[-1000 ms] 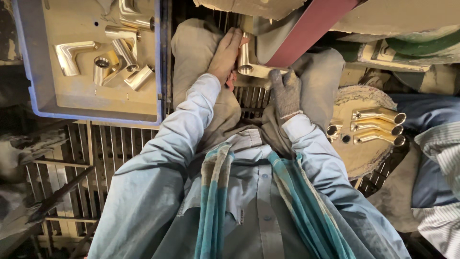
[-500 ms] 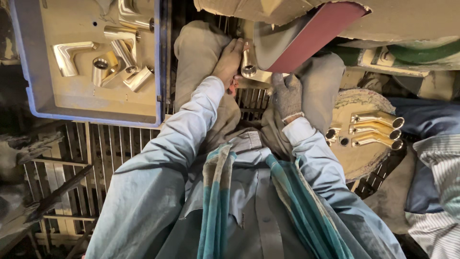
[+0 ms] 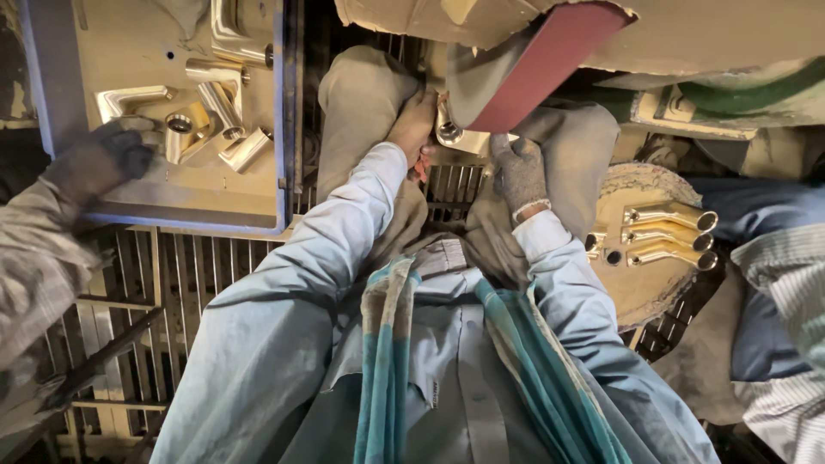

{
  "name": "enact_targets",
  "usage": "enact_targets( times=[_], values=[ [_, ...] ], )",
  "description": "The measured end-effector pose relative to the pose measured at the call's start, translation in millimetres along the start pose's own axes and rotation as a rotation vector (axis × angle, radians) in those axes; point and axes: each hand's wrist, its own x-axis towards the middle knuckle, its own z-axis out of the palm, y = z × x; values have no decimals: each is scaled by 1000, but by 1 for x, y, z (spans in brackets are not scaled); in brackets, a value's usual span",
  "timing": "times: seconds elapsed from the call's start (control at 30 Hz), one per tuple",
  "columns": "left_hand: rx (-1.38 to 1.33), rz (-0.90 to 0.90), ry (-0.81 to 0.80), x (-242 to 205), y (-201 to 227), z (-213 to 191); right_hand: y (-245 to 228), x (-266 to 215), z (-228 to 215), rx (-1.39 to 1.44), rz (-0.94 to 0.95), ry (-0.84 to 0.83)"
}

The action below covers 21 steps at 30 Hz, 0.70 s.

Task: The person sits on the floor and uses a belt sander to polish the edges of L-shaped metal pipes. They hold each pipe with both hands, rotate it to sand different sides, and place the finished pieces on a nearby wooden board.

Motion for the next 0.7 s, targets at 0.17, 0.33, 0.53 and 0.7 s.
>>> enact_targets(
  times=[0.17,0.33,0.53,0.7],
  values=[
    [46,-6,-44,4,-5,-9,-9,-11,-9,-47,20,-68],
    [144,43,-74,-32,8,-18,-7,-29,-12,-230,-218,-181],
    [160,500,-156,-78,27,-15,-1,-37,0,-258,-529,-65],
    [166,547,-149,-80,40,-9,-6,-31,9,-180,-511,-45]
  ],
)
